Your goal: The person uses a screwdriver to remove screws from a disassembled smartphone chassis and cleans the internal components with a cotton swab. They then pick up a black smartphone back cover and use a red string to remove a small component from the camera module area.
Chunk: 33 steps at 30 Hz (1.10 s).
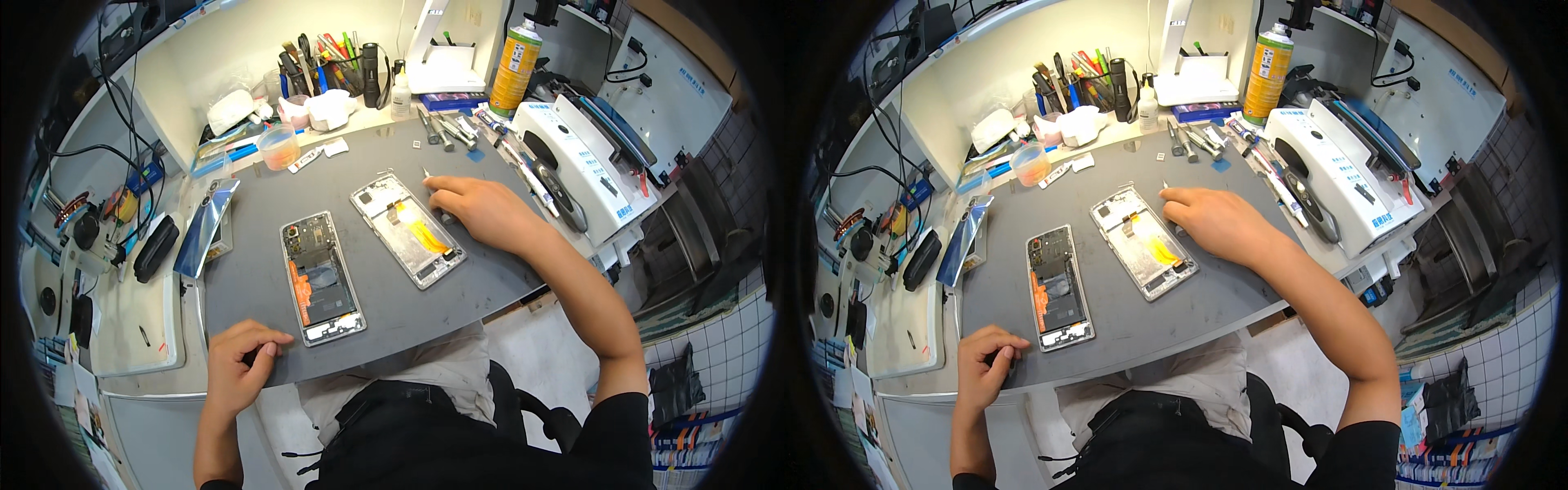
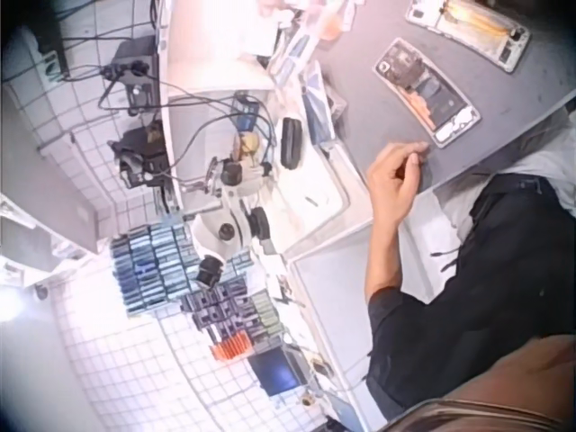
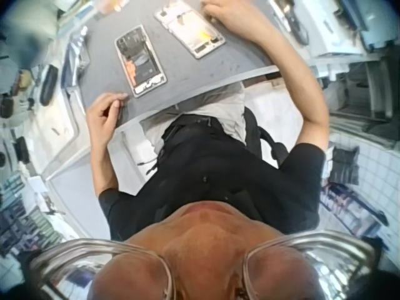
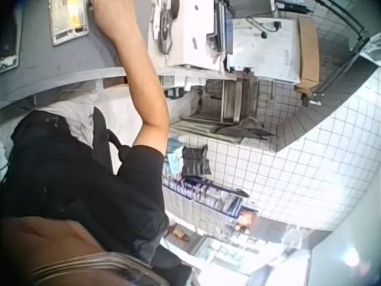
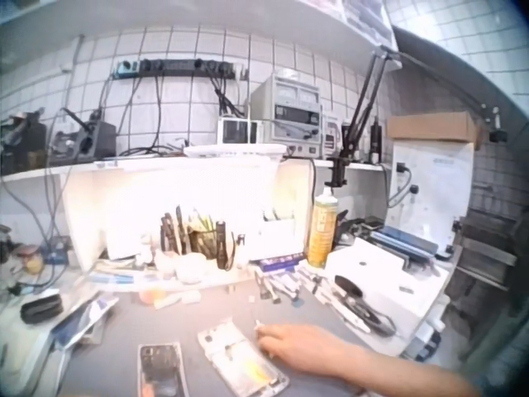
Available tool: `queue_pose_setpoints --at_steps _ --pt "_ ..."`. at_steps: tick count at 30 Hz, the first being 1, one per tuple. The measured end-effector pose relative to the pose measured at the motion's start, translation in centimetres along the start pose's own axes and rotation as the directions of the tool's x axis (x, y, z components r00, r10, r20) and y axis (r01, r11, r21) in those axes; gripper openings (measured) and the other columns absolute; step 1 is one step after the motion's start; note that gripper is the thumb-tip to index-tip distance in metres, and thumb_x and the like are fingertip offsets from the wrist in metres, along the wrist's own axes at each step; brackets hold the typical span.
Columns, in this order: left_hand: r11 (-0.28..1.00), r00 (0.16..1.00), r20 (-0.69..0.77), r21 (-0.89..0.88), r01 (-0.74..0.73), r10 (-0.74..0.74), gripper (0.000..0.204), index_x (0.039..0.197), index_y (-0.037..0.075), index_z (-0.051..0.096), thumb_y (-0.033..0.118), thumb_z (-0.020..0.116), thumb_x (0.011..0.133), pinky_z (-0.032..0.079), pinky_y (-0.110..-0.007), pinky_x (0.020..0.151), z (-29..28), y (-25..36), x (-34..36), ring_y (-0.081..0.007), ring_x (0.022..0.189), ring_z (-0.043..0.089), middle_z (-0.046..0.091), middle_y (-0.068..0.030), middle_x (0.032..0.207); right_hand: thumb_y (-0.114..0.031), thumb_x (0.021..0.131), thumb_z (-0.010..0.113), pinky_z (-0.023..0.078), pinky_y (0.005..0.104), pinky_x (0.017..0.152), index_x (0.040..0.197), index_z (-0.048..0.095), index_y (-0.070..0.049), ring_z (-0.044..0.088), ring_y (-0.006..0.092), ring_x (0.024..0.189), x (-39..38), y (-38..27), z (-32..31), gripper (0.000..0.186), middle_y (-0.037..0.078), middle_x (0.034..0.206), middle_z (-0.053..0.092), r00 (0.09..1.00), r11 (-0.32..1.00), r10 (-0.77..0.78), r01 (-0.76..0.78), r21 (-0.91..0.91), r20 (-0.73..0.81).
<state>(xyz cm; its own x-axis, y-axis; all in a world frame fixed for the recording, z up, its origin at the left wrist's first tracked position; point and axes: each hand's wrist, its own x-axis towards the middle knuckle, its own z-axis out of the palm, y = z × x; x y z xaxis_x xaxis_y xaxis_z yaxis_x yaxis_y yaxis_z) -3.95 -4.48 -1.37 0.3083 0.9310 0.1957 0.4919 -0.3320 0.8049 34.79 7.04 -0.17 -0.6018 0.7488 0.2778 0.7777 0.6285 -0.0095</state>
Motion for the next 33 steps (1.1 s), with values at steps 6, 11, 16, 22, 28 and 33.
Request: queue_pose_setpoints --at_steps 6,11,16,22,28,33 --pt "0.999 0.999 -0.005 -0.009 -0.050 0.050 0.022 0.094 0.001 0.075 -0.005 0.057 0.082 0.043 -0.024 0.057 0.0 -0.1 0.5 -0.0127 0.065 0.059 0.066 -0.0083 0.077 -0.006 0.088 0.060 0.055 0.0361 0.075 0.109 0.064 -0.009 0.069 0.0259 0.090 -0.5 3.0 -5.1 0.021 0.009 0.110 0.067 0.800 0.917 0.355 -0.399 0.013 -0.483" --pt "0.998 0.999 0.000 -0.047 -0.044 0.044 0.027 0.094 0.002 0.075 -0.008 0.055 0.078 0.046 -0.025 0.059 0.0 0.1 0.4 -0.0151 0.067 0.062 0.066 -0.0091 0.077 -0.004 0.085 0.063 0.055 0.0362 0.076 0.109 0.066 -0.010 0.068 0.0255 0.091 -0.4 3.3 -4.9 0.026 0.007 0.109 0.066 0.941 0.977 0.208 -0.215 0.004 -0.265" --pt "0.996 0.998 -0.004 -0.066 -0.061 0.060 0.030 0.094 0.002 0.075 -0.010 0.055 0.076 0.048 -0.025 0.060 0.0 0.0 0.4 -0.0155 0.067 0.063 0.066 -0.0092 0.076 -0.002 0.080 0.062 0.055 0.0379 0.081 0.104 0.065 -0.009 0.065 0.0261 0.100 -0.3 1.0 -2.4 0.025 0.005 0.117 0.063 0.994 0.999 0.028 -0.032 0.034 0.108" --pt "0.996 0.998 0.003 -0.057 -0.069 0.069 0.029 0.094 0.003 0.075 -0.009 0.057 0.074 0.047 -0.026 0.056 -0.1 0.1 0.6 -0.0158 0.064 0.062 0.066 -0.0089 0.075 -0.003 0.084 0.058 0.054 0.0365 0.083 0.101 0.064 -0.009 0.065 0.0266 0.102 0.5 2.9 -1.7 0.019 0.004 0.118 0.064 0.996 1.000 -0.010 0.009 0.003 0.092" --pt "0.996 0.997 0.010 -0.053 -0.078 0.078 0.028 0.093 0.005 0.075 -0.006 0.061 0.072 0.046 -0.027 0.055 -0.3 -0.1 0.5 -0.0165 0.062 0.061 0.066 -0.0071 0.074 -0.008 0.084 0.065 0.054 0.0350 0.083 0.103 0.064 -0.010 0.065 0.0261 0.102 1.7 1.6 -3.2 0.019 0.005 0.118 0.065 0.996 0.993 0.090 -0.088 -0.079 0.023" --pt "0.994 0.996 0.009 -0.064 -0.090 0.090 0.029 0.094 0.005 0.075 -0.005 0.062 0.070 0.047 -0.027 0.056 -0.3 -0.4 0.6 -0.0171 0.062 0.061 0.066 -0.0062 0.073 -0.041 0.085 0.072 0.054 0.0386 0.084 0.124 0.056 -0.003 0.062 0.0322 0.108 0.4 -5.7 -3.5 0.057 0.016 0.124 0.060 0.971 0.970 0.239 -0.240 0.042 0.021"
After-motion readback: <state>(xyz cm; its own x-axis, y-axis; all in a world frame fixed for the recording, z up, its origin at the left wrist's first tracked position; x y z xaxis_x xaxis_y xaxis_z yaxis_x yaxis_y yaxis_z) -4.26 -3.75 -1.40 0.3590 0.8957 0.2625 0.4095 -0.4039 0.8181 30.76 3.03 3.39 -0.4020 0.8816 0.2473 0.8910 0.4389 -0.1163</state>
